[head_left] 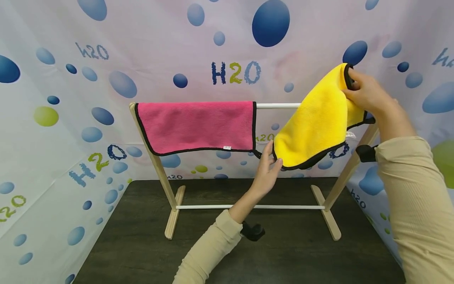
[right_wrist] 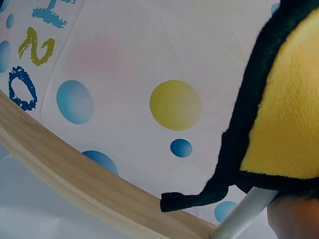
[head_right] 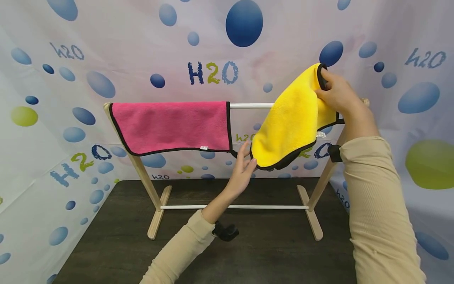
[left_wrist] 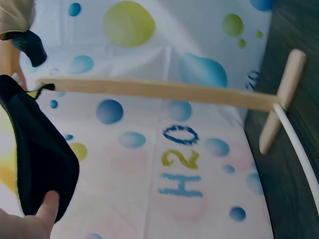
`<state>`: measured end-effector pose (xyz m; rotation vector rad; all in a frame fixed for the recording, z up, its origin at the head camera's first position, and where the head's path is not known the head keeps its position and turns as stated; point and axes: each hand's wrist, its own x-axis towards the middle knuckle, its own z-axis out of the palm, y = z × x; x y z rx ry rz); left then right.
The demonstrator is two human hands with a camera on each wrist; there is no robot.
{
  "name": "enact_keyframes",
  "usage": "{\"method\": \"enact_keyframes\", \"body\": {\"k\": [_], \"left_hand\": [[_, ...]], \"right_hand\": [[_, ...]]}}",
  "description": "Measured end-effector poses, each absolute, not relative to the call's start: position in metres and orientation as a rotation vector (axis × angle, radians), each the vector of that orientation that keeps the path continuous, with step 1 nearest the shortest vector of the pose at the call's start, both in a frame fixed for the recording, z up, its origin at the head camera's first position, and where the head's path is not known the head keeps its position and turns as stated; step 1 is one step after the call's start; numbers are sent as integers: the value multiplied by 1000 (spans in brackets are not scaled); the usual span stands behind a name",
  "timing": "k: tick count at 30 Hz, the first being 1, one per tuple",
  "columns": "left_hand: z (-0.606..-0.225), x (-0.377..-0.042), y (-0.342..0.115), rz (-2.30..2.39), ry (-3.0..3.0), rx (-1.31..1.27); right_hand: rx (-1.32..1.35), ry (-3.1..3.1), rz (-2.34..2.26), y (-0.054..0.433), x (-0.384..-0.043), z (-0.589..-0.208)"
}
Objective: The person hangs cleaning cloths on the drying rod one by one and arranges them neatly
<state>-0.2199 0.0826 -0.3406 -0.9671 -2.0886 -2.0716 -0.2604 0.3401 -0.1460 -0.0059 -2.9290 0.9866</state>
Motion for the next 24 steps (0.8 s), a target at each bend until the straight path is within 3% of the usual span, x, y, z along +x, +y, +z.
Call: {"method": "enact_keyframes", "body": {"k": [13,24], "left_hand": [[-317,-221,95,-2629,-1571,-496],[-293,-230,78,-2976,-1660,-1077]], "right_hand": [[-20,-2924,986,341,-257,-142],[11,-2923,959,342,-254,-143]]}}
